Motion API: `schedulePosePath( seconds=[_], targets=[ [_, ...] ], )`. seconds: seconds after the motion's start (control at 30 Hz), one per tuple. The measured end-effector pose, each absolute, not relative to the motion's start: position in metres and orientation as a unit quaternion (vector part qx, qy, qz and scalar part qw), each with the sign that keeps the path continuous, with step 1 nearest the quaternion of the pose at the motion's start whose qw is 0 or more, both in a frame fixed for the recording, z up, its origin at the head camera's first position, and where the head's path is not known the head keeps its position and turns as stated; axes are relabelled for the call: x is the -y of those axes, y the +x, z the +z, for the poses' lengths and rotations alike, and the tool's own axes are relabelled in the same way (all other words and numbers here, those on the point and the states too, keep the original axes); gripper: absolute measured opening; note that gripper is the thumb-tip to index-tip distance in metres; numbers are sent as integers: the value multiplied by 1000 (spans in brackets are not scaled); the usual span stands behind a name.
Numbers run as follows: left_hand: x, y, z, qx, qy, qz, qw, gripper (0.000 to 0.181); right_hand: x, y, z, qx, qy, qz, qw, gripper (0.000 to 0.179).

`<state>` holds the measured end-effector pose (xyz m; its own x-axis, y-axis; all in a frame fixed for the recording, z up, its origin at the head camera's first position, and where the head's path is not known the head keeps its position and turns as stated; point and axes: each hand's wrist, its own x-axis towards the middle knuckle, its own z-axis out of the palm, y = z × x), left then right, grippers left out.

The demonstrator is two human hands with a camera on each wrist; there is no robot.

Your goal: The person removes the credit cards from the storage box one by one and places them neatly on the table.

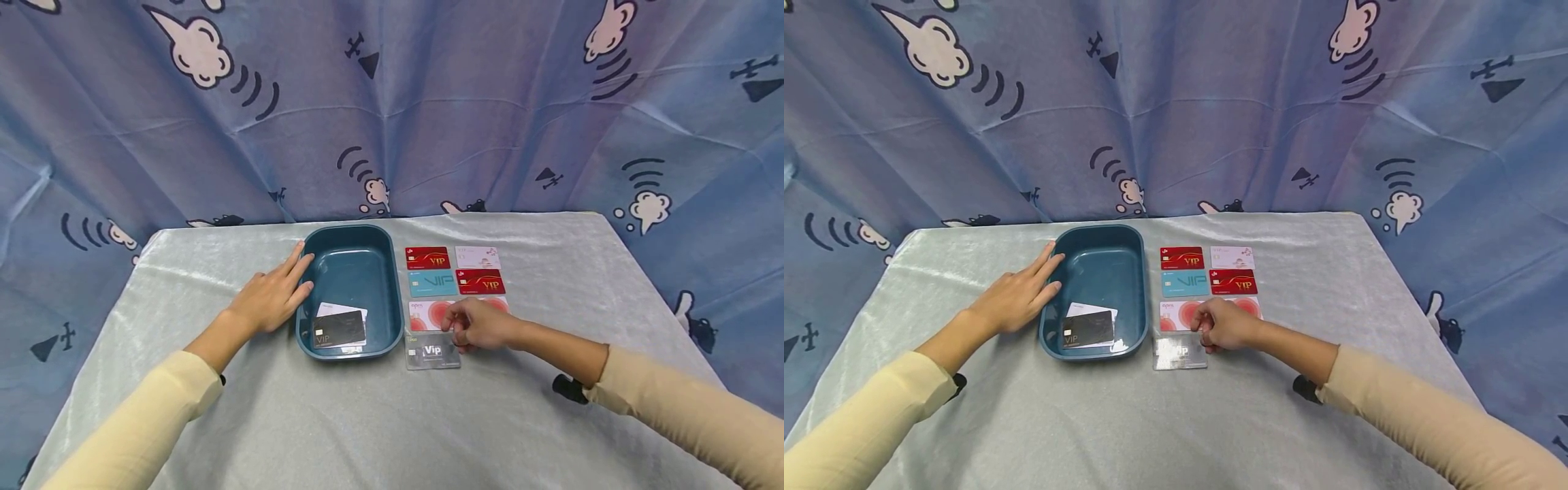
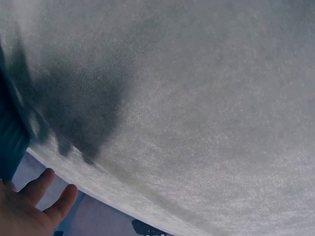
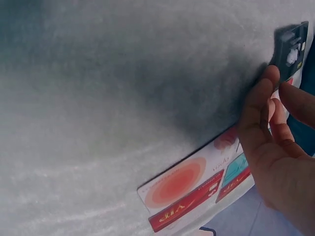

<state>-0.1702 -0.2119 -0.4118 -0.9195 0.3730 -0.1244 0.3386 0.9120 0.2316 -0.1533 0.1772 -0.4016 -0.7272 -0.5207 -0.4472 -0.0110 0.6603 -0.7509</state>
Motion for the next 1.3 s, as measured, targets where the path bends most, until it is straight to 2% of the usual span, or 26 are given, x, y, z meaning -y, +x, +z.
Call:
schedulePosePath(
  seconds=[0.4, 0.63, 0.83, 1.3],
  targets=[
    [213, -171, -413, -974, 186, 103, 81, 61, -160, -169, -376, -881, -190, -329, 283, 19],
    [215, -170, -415, -974, 188, 106, 74, 61, -134, -186, -348, -861, -219, -383, 254, 19],
    [215, -170, -415, -974, 192, 106, 63, 61, -109, -193, -343, -839, -253, -420, 238, 21],
    [215, -170, -415, -974, 189, 108, 68, 61, -65, -186, -357, -835, -260, -386, 295, 34]
  ],
)
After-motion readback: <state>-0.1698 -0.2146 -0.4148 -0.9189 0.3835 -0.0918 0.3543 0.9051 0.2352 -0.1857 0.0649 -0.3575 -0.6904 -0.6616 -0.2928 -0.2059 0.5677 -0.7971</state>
